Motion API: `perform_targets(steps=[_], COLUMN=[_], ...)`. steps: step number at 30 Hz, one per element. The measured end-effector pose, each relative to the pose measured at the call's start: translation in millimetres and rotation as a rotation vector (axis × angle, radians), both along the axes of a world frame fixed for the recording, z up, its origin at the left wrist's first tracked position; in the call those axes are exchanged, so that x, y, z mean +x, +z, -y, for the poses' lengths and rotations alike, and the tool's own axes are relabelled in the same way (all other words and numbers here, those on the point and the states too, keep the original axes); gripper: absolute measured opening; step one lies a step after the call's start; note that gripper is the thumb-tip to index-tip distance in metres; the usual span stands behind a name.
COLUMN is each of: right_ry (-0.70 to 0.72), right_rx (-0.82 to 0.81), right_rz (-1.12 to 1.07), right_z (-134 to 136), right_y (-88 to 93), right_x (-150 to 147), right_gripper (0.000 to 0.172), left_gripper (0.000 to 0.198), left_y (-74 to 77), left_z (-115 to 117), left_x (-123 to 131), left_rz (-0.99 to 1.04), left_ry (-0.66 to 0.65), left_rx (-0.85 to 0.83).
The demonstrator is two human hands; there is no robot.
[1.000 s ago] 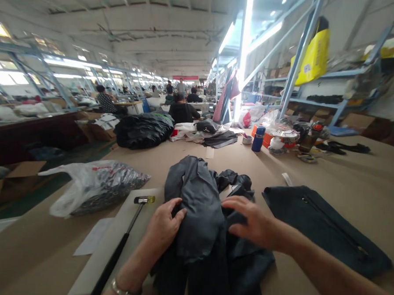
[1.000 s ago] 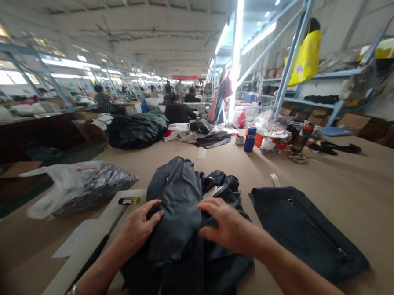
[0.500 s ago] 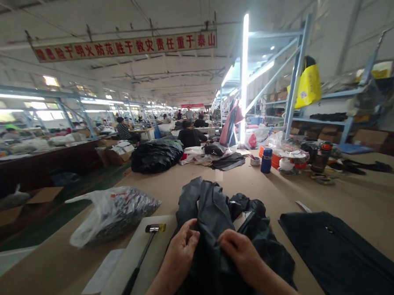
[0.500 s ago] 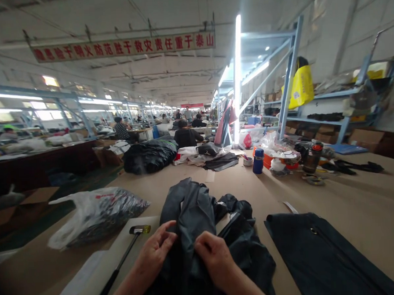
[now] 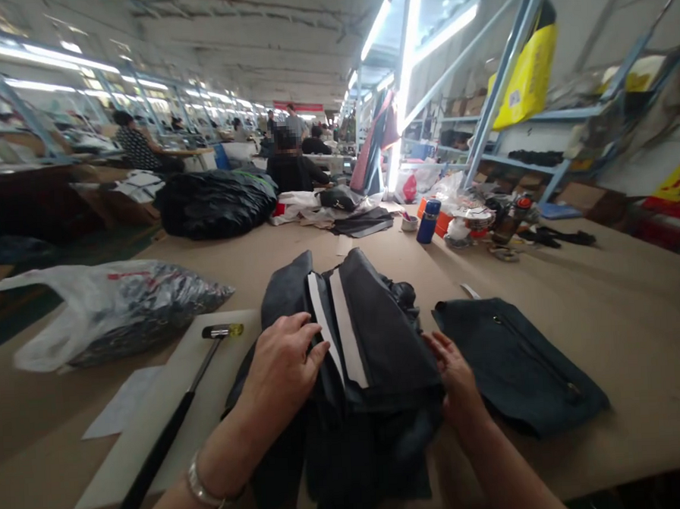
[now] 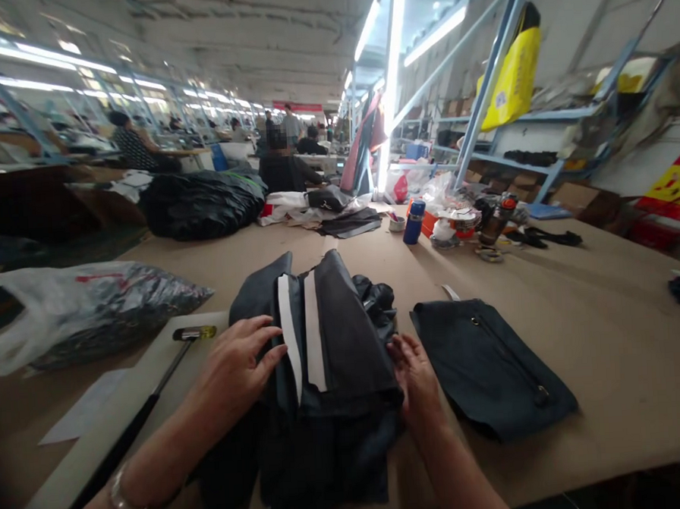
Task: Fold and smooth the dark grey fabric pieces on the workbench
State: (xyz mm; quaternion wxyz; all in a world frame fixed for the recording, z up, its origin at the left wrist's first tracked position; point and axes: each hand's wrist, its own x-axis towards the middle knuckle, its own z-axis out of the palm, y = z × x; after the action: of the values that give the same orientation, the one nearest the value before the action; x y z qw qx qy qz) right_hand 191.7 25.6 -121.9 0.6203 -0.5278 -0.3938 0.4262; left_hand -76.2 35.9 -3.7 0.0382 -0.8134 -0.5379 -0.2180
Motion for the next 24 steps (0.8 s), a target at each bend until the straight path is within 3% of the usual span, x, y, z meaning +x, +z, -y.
perform_targets(steps=[2,3,5,7,9,12,15,18,21,24], right_ry=[-0.19,-0.198,0.046,0.356,0.509,0.554,0.547,0.519,0.478,0.362], right_rx=[0.175,0.299,0.52,0.532,0.371,0.135,0.148,0.241,0.212,0.162], right_rz=[0.179,0.342,0.762,1.088,1.267,1.316,1.299,1.255,1.21,1.182], right_z=[1,3,6,6,2,-12,-20,-19,-23,-29], right_y=[29.7,47.1,77.6,92.3,87.6,60.2,36.7,27.1,26.7,38.1], right_x=[7,5,-10,-35,-60,-84,-87,-77,-57,-31], right_gripper=[0.037,0.032,0.029,0.039,0.06,0.081,0.071,0.055,0.045,0.039], left_gripper=[0.026,0.024,0.024,0.027,0.029,0.028,0.022,0.02,0.021,0.023], left_y=[6.9,9.4,11.1,8.1,1.8,-8.4,-11.9,-6.3,1.5,5.4], left_z=[1,1,1,0,-3,-9,-11,-8,-7,-9], left_x=[12,19,31,38,38,28,17,15,22,31], left_rz=[-0.114,-0.18,-0.31,-0.41,-0.47,-0.463,-0.385,-0.373,-0.365,-0.34], left_ry=[-0.052,-0.086,-0.135,-0.153,-0.139,-0.091,-0.041,-0.019,-0.026,-0.051], left_rx=[0.012,-0.018,-0.081,-0.118,-0.143,-0.214,-0.227,-0.205,-0.201,-0.195])
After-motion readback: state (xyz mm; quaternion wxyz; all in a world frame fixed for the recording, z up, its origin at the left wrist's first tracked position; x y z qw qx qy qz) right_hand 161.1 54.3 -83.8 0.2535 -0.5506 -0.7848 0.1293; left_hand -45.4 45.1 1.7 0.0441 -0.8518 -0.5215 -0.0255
